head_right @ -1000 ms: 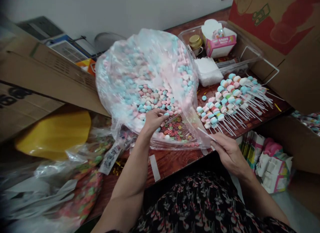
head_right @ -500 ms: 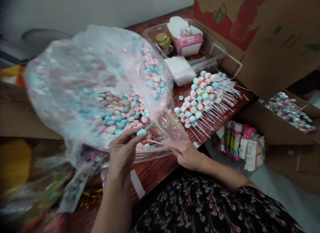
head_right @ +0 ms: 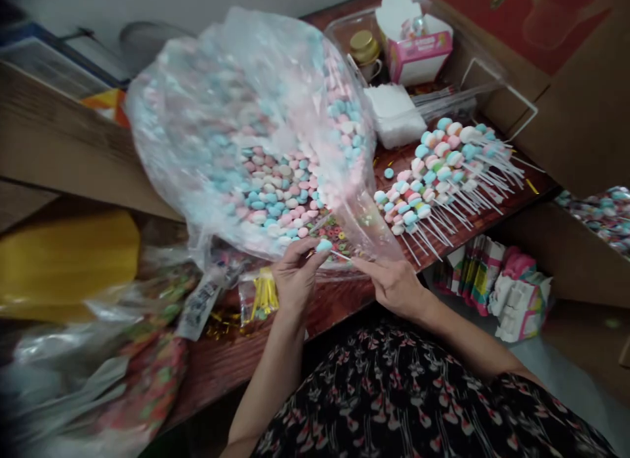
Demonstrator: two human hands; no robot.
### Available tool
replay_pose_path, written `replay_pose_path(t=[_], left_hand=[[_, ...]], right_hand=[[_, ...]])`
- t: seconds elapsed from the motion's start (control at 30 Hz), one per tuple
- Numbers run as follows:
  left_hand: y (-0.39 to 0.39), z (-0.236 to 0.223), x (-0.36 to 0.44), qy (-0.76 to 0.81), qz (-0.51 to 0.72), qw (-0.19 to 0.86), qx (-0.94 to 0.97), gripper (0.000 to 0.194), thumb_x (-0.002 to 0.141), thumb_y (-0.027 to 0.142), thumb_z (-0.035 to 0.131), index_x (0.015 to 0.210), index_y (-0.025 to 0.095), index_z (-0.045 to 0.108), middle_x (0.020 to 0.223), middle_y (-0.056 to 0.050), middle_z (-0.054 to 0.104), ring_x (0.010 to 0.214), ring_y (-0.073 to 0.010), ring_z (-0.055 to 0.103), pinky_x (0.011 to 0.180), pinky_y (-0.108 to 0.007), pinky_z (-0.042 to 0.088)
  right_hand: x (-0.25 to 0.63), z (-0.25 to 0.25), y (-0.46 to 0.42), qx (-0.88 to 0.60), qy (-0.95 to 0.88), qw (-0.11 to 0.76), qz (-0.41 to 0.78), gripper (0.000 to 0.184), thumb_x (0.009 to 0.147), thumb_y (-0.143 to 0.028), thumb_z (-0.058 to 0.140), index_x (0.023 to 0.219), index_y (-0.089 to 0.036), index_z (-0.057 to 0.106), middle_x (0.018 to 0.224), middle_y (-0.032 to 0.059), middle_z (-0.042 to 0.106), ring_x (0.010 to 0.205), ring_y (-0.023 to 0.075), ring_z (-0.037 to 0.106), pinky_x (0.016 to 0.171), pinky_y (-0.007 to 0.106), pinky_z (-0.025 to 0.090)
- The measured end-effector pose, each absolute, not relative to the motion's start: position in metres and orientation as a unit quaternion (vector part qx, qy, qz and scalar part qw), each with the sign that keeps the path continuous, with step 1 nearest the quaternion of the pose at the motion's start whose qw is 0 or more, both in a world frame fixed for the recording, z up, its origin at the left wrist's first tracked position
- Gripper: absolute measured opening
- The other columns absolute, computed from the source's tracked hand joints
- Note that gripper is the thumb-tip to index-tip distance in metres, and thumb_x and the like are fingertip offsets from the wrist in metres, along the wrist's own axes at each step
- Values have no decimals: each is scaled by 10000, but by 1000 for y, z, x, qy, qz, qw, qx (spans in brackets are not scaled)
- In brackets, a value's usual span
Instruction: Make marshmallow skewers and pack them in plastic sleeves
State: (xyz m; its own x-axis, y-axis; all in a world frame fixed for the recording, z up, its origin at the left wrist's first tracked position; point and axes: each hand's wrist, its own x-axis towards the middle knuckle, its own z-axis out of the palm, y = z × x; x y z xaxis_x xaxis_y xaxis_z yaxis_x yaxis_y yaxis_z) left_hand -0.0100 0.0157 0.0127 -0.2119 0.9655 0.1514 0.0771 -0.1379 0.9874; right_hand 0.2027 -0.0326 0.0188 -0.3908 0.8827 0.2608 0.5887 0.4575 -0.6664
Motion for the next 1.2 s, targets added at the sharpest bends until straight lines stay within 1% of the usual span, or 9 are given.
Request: replay_pose_path(t=[0.13,0.3,0.37,0.47,0.63,0.77,0.83,1.0,1.2], left_hand=[[7,13,-11,543,561,382,494,208,658,238,838,853,230,764,874,-11,727,852,-150,674,840,-308,550],[7,12,-12,526,610,477,352,337,543,249,891,844,206,746,834,-3,734,799,-157,686,803,-328,575],[7,13,-12,527,614,496,316,364,502,256,905,821,197,739,811,-3,735,770,-157,686,780,-328,581],[5,13,-11,530,601,495,334,326,524,277,899,798,200,740,788,1,727,765,-156,683,767,-319,581],[-3,8,-13,525,589,442,426,223,635,247,854,835,237,755,802,20,705,791,-132,672,784,-277,563],[-8,10,-13,538,556,342,534,128,721,235,801,841,240,757,841,-6,739,817,-163,689,811,-337,574],[-9,13,-11,526,550,282,584,96,752,206,774,838,244,758,846,-14,754,820,-170,694,812,-350,577],[-9,14,-8,507,542,236,628,164,790,123,720,891,249,754,864,-11,760,810,-155,699,783,-320,579],[-11,10,-11,495,501,216,676,186,820,120,659,913,249,756,902,-34,762,834,-161,715,780,-320,595]], right_hand=[[200,18,-34,-438,-808,324,224,516,875,-38,458,1354,-202,559,1101,90,738,927,191,715,808,313,591],[201,17,-39,-444,-788,357,234,484,899,-55,456,1347,-206,561,989,72,758,854,167,722,786,292,593],[202,18,-41,-444,-782,364,242,483,901,-57,459,1345,-214,564,1014,71,755,890,168,724,807,294,595],[203,18,-41,-438,-785,361,251,488,902,-61,466,1354,-222,559,1107,81,741,971,183,720,866,321,594],[201,15,-39,-430,-792,354,250,501,902,-56,461,1363,-229,548,1158,77,728,1009,189,716,881,336,598],[194,10,-42,-437,-782,363,257,481,913,-64,453,1353,-230,553,1176,79,721,1065,189,700,941,355,581],[189,7,-46,-449,-775,363,256,465,918,-73,453,1347,-219,557,1120,83,739,1013,190,716,924,360,587],[174,1,-54,-426,-775,388,259,492,914,-76,443,1394,-167,502,1028,117,751,886,186,737,791,314,615],[173,-4,-55,-441,-743,414,286,459,908,-76,447,1330,-204,573,1117,109,739,990,179,725,874,312,597]])
